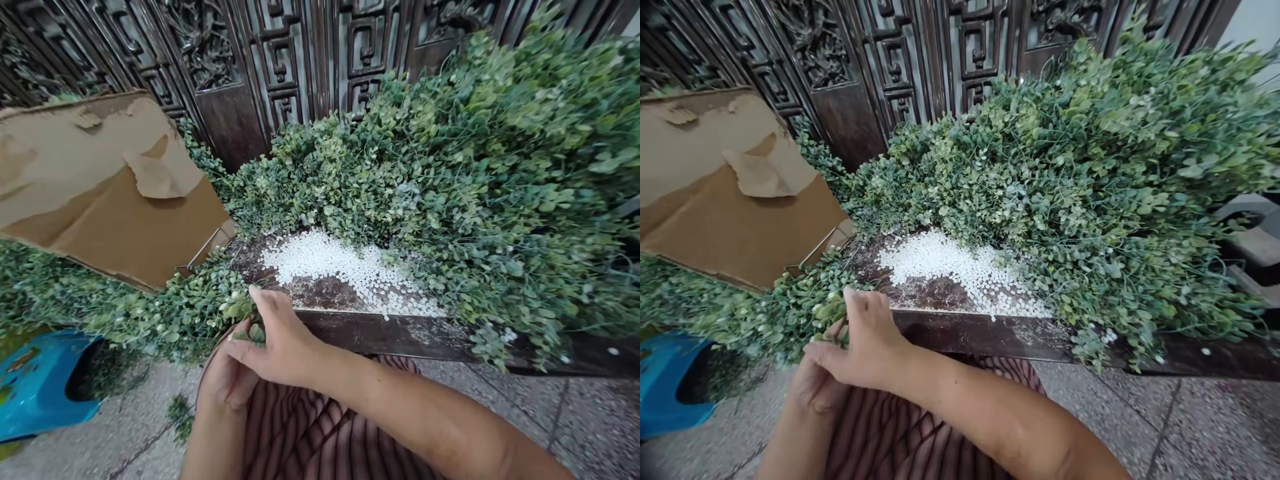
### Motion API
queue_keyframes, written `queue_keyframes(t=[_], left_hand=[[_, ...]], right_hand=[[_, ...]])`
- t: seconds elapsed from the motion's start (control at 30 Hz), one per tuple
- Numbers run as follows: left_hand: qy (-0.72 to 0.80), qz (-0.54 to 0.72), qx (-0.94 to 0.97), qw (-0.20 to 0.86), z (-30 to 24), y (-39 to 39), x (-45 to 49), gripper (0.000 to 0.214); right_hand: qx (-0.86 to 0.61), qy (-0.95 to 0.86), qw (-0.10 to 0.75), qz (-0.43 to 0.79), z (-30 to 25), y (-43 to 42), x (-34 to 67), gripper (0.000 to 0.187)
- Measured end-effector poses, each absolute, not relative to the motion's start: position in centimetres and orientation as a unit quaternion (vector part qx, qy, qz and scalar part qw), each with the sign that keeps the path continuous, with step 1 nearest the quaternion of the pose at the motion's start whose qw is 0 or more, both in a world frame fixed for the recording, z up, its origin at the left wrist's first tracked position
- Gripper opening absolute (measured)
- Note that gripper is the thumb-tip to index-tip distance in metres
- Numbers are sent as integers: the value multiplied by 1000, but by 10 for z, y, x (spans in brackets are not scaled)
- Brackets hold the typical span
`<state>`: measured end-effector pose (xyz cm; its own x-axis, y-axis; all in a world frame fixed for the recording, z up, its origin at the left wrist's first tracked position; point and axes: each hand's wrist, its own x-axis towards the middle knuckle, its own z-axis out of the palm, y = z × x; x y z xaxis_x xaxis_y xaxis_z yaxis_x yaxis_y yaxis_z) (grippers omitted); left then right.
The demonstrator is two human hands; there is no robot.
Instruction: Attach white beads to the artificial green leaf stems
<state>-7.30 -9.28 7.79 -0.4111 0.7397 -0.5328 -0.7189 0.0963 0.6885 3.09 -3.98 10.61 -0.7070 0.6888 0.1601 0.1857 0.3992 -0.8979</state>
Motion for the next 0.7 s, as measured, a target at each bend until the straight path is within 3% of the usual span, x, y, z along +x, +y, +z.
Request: queue_keyframes(t=[0.13,0.27,0.37,0.5,0.63,0.7], left_hand=[[368,756,-27,541,94,-89,-99,10],[334,828,-113,436,107,-77,-126,26],[363,822,-154,411,106,-69,-131,34],[348,804,-123,467,95,-64,-115,37],[326,773,-86,537,82,-62,-90,32],[334,752,-72,564,77,-61,-79,29]], right_hand=[[-277,-762,265,522,98,-18,54,68],[-459,-689,228,513,83,22,100,48],[-569,-721,236,317,70,52,136,49],[-639,-752,152,58,53,82,168,62],[-633,-773,45,-9,42,99,183,48],[-623,-781,44,-1,41,105,188,36]])
